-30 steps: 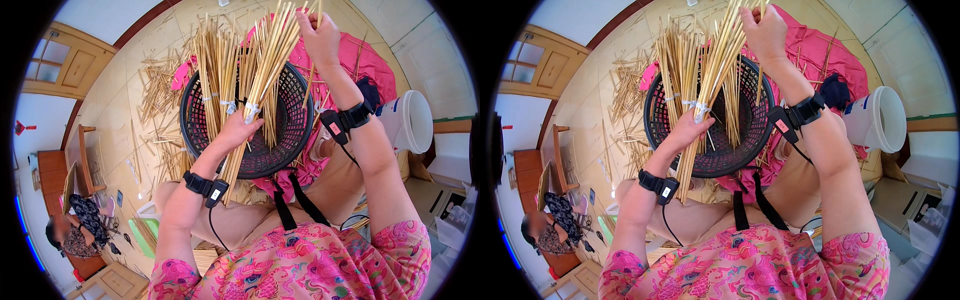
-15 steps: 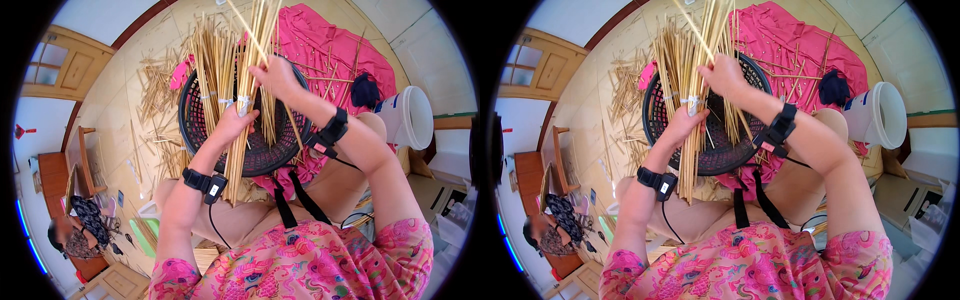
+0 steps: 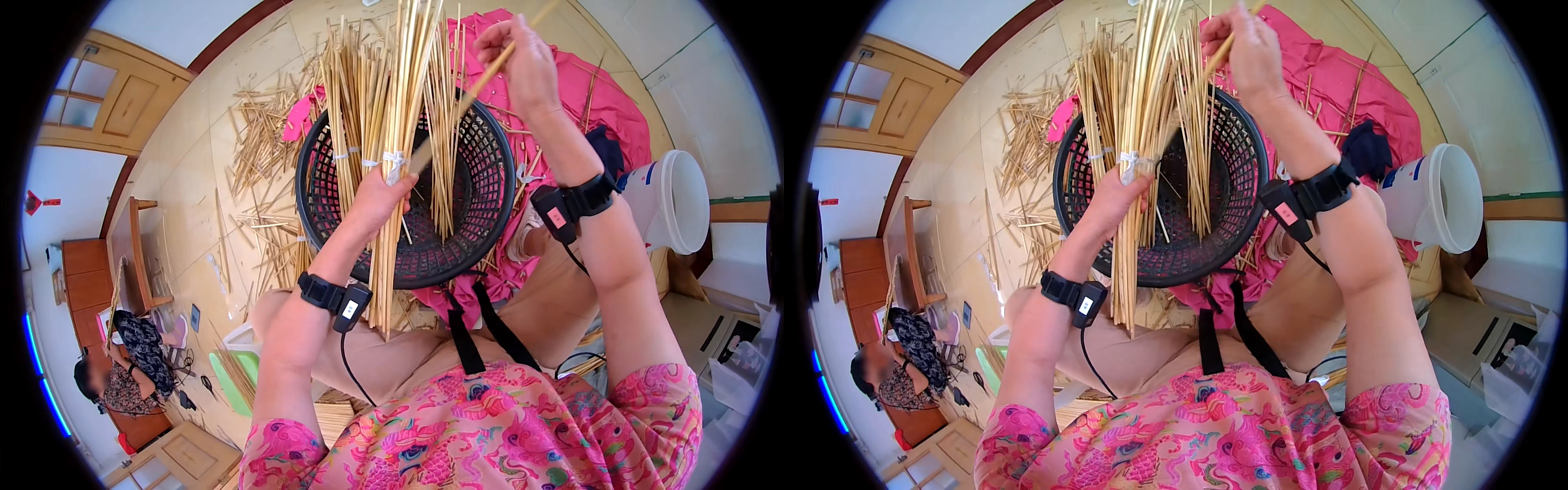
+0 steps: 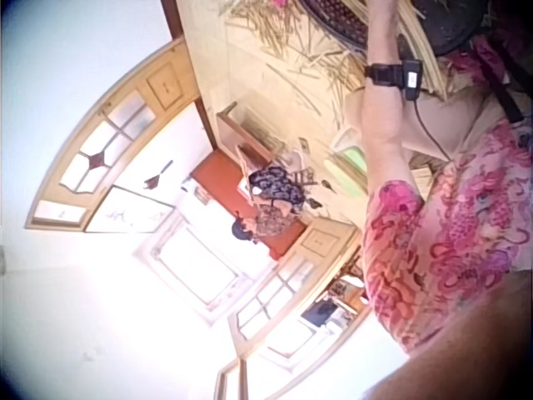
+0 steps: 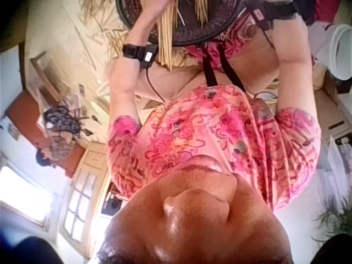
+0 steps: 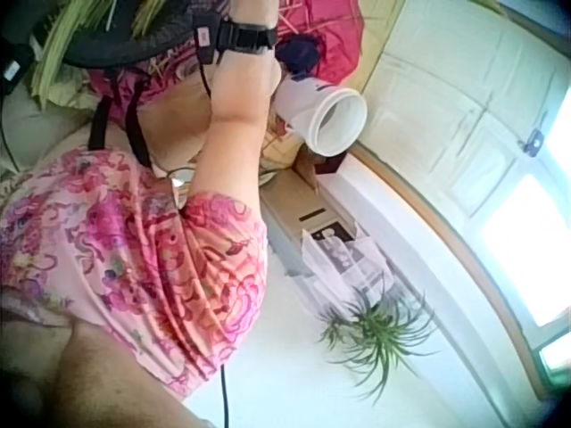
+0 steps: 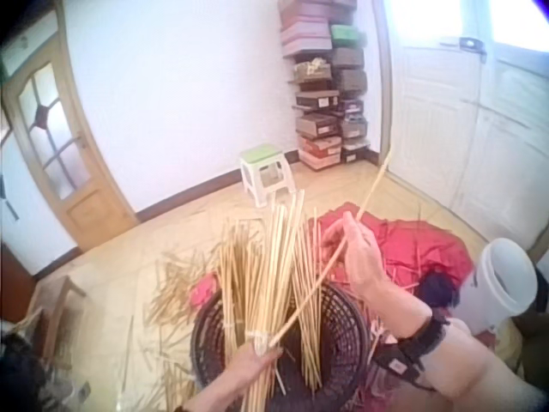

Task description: The person sorts bamboo sticks by hand, gathering them into bundles and placing them into a black plastic basket.

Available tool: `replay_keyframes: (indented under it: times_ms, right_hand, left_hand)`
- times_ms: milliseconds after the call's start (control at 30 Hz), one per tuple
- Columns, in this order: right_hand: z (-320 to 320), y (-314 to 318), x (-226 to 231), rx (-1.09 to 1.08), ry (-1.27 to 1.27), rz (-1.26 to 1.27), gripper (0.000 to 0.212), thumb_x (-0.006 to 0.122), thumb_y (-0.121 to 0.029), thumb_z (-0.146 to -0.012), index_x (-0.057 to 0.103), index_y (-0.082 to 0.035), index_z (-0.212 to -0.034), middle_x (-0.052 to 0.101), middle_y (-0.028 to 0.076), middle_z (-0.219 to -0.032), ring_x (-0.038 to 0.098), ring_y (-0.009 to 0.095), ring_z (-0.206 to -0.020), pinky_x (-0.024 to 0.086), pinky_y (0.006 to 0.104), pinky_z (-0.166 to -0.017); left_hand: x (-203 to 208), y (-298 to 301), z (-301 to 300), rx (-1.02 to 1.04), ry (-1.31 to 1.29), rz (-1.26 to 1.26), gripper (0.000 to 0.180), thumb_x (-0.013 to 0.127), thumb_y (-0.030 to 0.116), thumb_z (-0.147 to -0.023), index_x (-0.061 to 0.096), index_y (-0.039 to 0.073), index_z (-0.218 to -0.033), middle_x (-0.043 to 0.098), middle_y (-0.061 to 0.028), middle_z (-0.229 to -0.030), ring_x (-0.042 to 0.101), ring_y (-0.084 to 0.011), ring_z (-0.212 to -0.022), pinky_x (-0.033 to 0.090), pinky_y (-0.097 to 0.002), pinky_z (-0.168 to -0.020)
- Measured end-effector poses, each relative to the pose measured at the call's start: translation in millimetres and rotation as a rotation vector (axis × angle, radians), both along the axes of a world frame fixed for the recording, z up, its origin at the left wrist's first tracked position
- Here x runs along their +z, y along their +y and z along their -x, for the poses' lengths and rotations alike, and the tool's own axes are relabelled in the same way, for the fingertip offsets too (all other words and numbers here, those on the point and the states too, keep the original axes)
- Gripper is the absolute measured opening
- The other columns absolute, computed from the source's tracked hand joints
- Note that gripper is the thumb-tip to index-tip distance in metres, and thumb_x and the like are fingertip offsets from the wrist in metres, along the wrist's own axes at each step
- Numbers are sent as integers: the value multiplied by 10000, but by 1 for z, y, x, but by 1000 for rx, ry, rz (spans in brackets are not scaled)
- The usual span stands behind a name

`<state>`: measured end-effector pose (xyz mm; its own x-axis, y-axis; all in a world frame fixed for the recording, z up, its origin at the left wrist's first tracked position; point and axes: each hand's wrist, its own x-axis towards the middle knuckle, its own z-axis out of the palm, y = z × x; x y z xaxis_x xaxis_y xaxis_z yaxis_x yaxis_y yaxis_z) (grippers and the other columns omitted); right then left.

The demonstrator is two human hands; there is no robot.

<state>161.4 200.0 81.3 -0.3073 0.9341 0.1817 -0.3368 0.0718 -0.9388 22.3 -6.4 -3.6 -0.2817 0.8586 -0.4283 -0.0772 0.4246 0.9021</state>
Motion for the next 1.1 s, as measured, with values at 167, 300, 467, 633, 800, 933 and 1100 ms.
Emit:
replay_keyframes:
  times_ms: [167,300,467,633,800,933,1100]
  right_hand:
    - [-11,26,3,-231,-66,-289,418,387,-309,-970,509,-56,-661,493,29,-535,433,102,-429,316,241,-395]
    - [-14,49,0,-706,-308,-643,384,418,-252,-941,500,-40,-631,489,34,-537,450,124,-448,339,278,-414]
    - [-29,45,15,-574,-254,-409,350,417,-205,-916,507,-9,-640,475,42,-527,466,162,-483,356,320,-457]
    - [-33,46,19,-655,-369,-514,359,407,-205,-921,516,-2,-646,473,48,-522,462,162,-485,352,335,-460]
    - [-15,42,-3,-467,-612,-596,375,424,-239,-926,545,18,-681,508,92,-538,496,191,-497,367,369,-475]
    - [8,8,-2,-329,-442,-369,393,454,-259,-917,555,30,-670,520,150,-537,532,243,-508,385,401,-495]
    - [7,21,-10,-503,-616,-537,394,468,-250,-912,542,33,-647,516,132,-515,527,219,-491,381,383,-477]
  left_hand:
    - [3,1,-6,-42,74,18,225,642,150,-837,500,11,-943,528,-23,-664,522,-105,-505,432,-251,-454]
    - [8,2,-9,-84,82,-6,207,631,153,-850,496,24,-940,519,-23,-645,513,-105,-504,428,-254,-463]
    - [10,-1,-11,-94,60,-15,203,629,160,-854,492,28,-925,513,-21,-636,510,-105,-507,428,-253,-467]
    - [10,-2,-10,-80,54,-23,206,635,155,-848,493,24,-920,513,-19,-642,510,-103,-508,433,-249,-471]
    - [20,0,-11,-99,116,-28,204,639,144,-842,500,20,-923,525,-20,-664,516,-100,-518,435,-248,-476]
    - [16,-2,-8,-147,163,-45,259,657,146,-820,500,4,-968,535,-15,-686,524,-100,-510,438,-253,-464]
    - [8,-1,-2,-112,33,-83,233,651,143,-826,490,9,-929,527,-15,-662,523,-101,-509,433,-252,-461]
